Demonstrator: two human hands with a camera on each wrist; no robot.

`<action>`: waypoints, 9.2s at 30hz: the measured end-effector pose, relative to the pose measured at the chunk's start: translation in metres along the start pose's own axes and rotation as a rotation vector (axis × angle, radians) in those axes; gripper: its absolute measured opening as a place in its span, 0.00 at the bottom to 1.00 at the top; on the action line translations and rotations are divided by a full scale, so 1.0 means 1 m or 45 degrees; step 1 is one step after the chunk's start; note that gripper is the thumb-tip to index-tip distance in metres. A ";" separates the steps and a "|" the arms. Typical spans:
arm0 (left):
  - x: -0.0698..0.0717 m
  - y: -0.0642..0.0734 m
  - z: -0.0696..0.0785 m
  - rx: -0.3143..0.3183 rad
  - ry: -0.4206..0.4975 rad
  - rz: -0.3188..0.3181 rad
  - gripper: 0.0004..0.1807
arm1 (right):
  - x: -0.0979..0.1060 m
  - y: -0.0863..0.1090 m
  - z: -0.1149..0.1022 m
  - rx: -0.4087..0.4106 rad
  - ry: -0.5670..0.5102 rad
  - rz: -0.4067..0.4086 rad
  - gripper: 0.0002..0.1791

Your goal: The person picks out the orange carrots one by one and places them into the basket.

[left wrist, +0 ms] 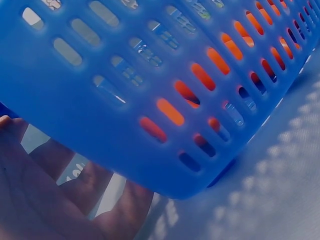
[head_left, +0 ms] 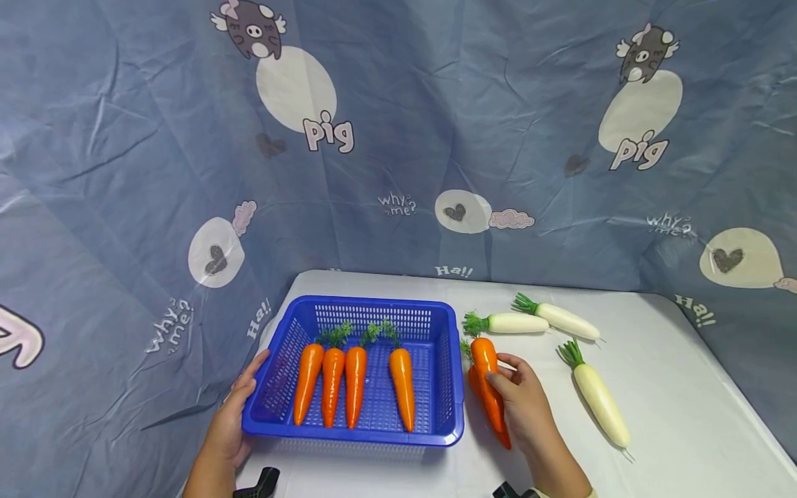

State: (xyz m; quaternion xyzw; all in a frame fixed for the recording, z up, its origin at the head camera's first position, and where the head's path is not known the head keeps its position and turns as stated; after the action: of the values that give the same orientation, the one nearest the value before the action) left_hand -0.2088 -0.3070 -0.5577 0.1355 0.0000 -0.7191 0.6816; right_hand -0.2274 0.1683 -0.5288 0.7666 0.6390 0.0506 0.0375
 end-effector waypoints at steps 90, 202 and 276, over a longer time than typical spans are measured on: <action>-0.001 0.002 0.002 0.000 -0.031 -0.007 0.31 | -0.063 0.026 -0.043 0.035 -0.143 -0.219 0.26; 0.000 0.002 0.004 0.078 -0.099 0.080 0.30 | -0.139 0.002 -0.030 -0.009 -0.131 -0.499 0.34; -0.003 0.002 0.007 0.056 -0.064 0.037 0.30 | -0.105 0.031 -0.049 0.264 -0.359 -0.662 0.33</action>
State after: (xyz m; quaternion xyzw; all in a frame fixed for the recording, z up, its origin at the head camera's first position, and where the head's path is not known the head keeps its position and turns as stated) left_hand -0.2082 -0.3059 -0.5497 0.1323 -0.0348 -0.7122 0.6885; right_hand -0.2215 0.0594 -0.4799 0.5766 0.8039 -0.1330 0.0589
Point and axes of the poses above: each hand's wrist, its own y-axis away from the middle knuckle, its own x-axis out of the back of the hand, z = x × y, the point moved 4 cm from there along -y, towards the middle knuckle, and after that the axes turned 5 degrees about x, right-handed, at the moved point
